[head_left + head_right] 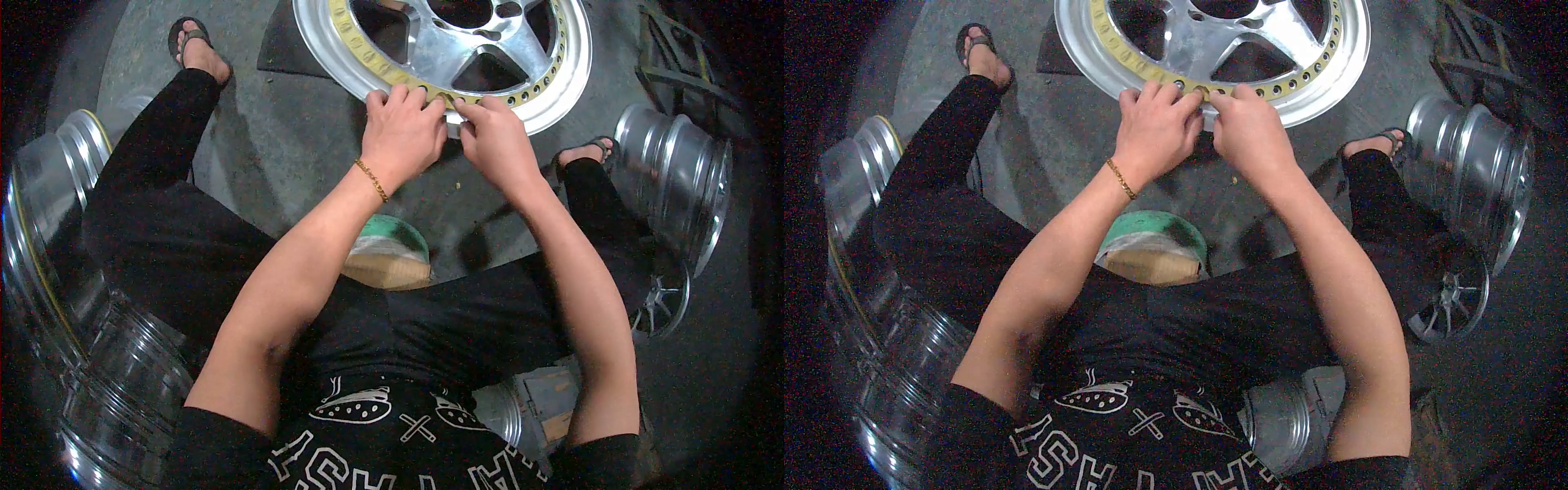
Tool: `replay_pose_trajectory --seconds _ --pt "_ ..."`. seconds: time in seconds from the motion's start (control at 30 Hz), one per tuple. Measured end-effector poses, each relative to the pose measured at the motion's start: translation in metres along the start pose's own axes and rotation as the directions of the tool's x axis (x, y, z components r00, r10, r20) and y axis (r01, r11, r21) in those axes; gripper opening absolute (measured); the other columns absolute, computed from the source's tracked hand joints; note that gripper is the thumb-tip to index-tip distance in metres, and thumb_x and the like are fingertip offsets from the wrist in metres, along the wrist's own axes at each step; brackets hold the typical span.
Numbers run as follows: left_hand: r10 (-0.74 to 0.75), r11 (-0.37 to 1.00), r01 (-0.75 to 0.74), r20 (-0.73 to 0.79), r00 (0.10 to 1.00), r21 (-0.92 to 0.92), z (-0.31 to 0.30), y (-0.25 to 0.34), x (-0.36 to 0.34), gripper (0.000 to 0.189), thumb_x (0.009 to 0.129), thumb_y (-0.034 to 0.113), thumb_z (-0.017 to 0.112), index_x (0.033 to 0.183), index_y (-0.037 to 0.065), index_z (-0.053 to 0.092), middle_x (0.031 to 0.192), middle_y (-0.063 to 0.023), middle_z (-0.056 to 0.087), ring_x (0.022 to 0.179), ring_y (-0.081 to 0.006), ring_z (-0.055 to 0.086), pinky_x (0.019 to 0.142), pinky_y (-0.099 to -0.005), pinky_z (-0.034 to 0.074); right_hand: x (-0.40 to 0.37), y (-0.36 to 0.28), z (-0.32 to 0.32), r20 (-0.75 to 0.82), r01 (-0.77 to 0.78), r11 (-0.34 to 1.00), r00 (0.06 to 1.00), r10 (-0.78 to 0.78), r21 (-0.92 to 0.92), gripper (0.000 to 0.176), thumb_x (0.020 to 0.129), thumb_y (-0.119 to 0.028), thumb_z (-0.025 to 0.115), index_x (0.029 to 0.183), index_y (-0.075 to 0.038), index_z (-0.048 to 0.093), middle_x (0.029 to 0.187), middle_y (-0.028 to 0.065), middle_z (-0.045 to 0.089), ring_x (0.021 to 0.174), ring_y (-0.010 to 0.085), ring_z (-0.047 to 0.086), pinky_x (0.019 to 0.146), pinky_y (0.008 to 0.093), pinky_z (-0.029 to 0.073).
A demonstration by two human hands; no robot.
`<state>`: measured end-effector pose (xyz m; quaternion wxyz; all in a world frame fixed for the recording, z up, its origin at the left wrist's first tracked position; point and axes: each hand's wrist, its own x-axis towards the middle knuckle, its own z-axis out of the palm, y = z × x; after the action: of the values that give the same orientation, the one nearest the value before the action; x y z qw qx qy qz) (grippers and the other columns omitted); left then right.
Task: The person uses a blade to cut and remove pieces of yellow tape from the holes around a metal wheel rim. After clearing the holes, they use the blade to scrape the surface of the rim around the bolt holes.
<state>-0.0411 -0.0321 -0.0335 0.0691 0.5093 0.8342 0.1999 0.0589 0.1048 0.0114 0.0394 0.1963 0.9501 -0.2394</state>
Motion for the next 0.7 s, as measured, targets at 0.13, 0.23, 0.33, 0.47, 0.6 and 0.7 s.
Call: replay_pose_trajectory --seconds 0.13,0.23,0.33,0.47,0.6,0.7 --pt "0.001 1.0 -0.001 -0.029 1.0 0.0 0.001 0.001 0.001 0.03 0.087 0.027 0.066 0.115 0.018 0.068 0.098 -0.0055 0.066 0.098 -0.0268 0.059 0.082 -0.0485 0.041 0.0 0.002 0.002 -0.014 0.001 1.0 1.0 0.0 0.026 0.03 0.082 -0.005 0.066 0.111 -0.002 0.071 0.096 0.0231 0.065 0.087 0.0416 0.067 0.081 0.0486 0.056" --pt "-0.006 1.0 0.006 -0.024 1.0 -0.02 0.0 -0.001 0.0 0.029 0.086 0.027 0.066 0.114 0.018 0.069 0.099 -0.0056 0.066 0.099 -0.0267 0.059 0.081 -0.0483 0.041 -0.003 -0.002 -0.001 -0.017 -0.005 1.0 1.0 0.005 0.02 0.029 0.083 -0.005 0.065 0.112 -0.002 0.071 0.096 0.0236 0.064 0.087 0.0422 0.067 0.081 0.0492 0.056" --pt "-0.015 1.0 0.015 -0.009 1.0 -0.023 0.0 0.0 0.0 0.028 0.086 0.026 0.067 0.113 0.018 0.069 0.101 -0.0059 0.067 0.1 -0.0269 0.059 0.082 -0.0483 0.041 -0.004 -0.003 0.0 -0.041 -0.036 0.999 0.999 0.036 0.0 0.03 0.081 -0.006 0.069 0.11 -0.004 0.074 0.09 0.0193 0.065 0.086 0.038 0.065 0.079 0.0456 0.053" --pt "-0.015 0.999 0.015 -0.024 1.0 -0.031 -0.001 -0.001 0.001 0.027 0.086 0.026 0.067 0.112 0.018 0.07 0.101 -0.0059 0.067 0.099 -0.0273 0.059 0.082 -0.0484 0.041 -0.003 0.002 0.009 -0.076 -0.033 0.999 0.997 0.034 0.026 0.029 0.081 -0.005 0.068 0.109 -0.003 0.074 0.088 0.0196 0.065 0.085 0.0377 0.066 0.079 0.045 0.053" --pt "-0.028 0.999 0.027 -0.019 0.999 -0.038 0.0 -0.001 0.001 0.028 0.086 0.025 0.067 0.113 0.018 0.071 0.102 -0.0057 0.067 0.1 -0.0277 0.059 0.084 -0.0486 0.041 -0.002 0.002 0.008 -0.067 -0.061 0.992 0.995 0.069 0.112 0.026 0.08 -0.004 0.064 0.104 0.0 0.073 0.089 0.0235 0.066 0.088 0.0419 0.066 0.084 0.0492 0.054" --pt "-0.033 0.998 0.031 -0.02 0.999 -0.055 0.001 -0.001 0.001 0.028 0.086 0.025 0.066 0.113 0.018 0.071 0.102 -0.0056 0.067 0.101 -0.0277 0.059 0.085 -0.0487 0.04 -0.003 -0.001 0.005 -0.075 -0.06 0.995 0.995 0.066 0.085 0.027 0.08 -0.005 0.064 0.105 0.0 0.073 0.089 0.0237 0.066 0.09 0.0415 0.066 0.085 0.0493 0.053"
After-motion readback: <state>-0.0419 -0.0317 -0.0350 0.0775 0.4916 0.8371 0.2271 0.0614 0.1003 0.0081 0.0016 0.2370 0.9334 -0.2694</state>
